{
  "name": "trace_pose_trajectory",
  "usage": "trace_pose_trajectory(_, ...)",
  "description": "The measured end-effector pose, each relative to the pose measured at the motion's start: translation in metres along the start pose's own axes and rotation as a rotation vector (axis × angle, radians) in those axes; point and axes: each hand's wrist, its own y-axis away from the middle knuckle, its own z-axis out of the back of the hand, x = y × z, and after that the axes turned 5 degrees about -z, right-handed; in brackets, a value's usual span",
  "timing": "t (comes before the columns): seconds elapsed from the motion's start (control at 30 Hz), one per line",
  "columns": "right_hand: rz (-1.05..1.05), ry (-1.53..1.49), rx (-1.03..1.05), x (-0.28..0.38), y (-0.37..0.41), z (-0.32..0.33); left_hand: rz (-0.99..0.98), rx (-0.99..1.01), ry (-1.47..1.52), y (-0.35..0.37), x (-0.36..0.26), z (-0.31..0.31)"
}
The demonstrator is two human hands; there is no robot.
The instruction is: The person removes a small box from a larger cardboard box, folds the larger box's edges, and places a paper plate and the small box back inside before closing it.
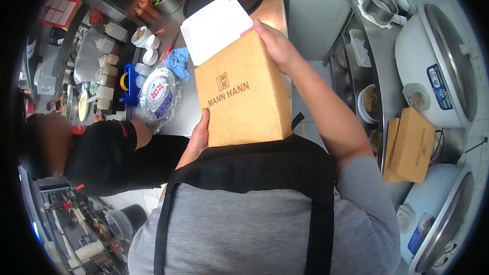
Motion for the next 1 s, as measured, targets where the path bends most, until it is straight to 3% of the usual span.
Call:
trace_pose_trajectory(0.23,0.062,0.039,-0.042,-0.013,0.009,-0.016,-0.048,0.038,-0.026,0.003,0.006,-0.002)
trace_pose_trajectory(0.33,-0.060,-0.185,-0.039,-0.011,0.034,-0.026,-0.032,0.059,0.054,0.008,0.001,-0.015)
trace_pose_trajectory(0.43,-0.108,-0.445,0.225,-0.020,0.055,-0.028,-0.021,0.078,0.099,0.006,-0.001,-0.017)
trace_pose_trajectory(0.57,-0.217,-0.545,0.323,-0.016,0.091,-0.030,0.001,0.047,0.086,0.007,0.000,-0.015)
trace_pose_trajectory(0.77,-0.229,-0.218,0.441,-0.021,0.126,-0.022,-0.047,0.054,-0.026,0.004,-0.004,0.004)
trace_pose_trajectory(0.87,-0.127,-0.173,0.319,-0.023,0.101,0.011,-0.126,-0.014,-0.133,0.004,-0.018,-0.012)
trace_pose_trajectory(0.93,-0.134,-0.416,0.106,0.000,0.069,0.036,-0.186,-0.055,-0.229,0.014,-0.031,-0.044)
trace_pose_trajectory(1.0,-0.120,-0.182,0.016,0.019,0.030,0.036,-0.249,-0.075,-0.372,0.023,-0.038,-0.068)
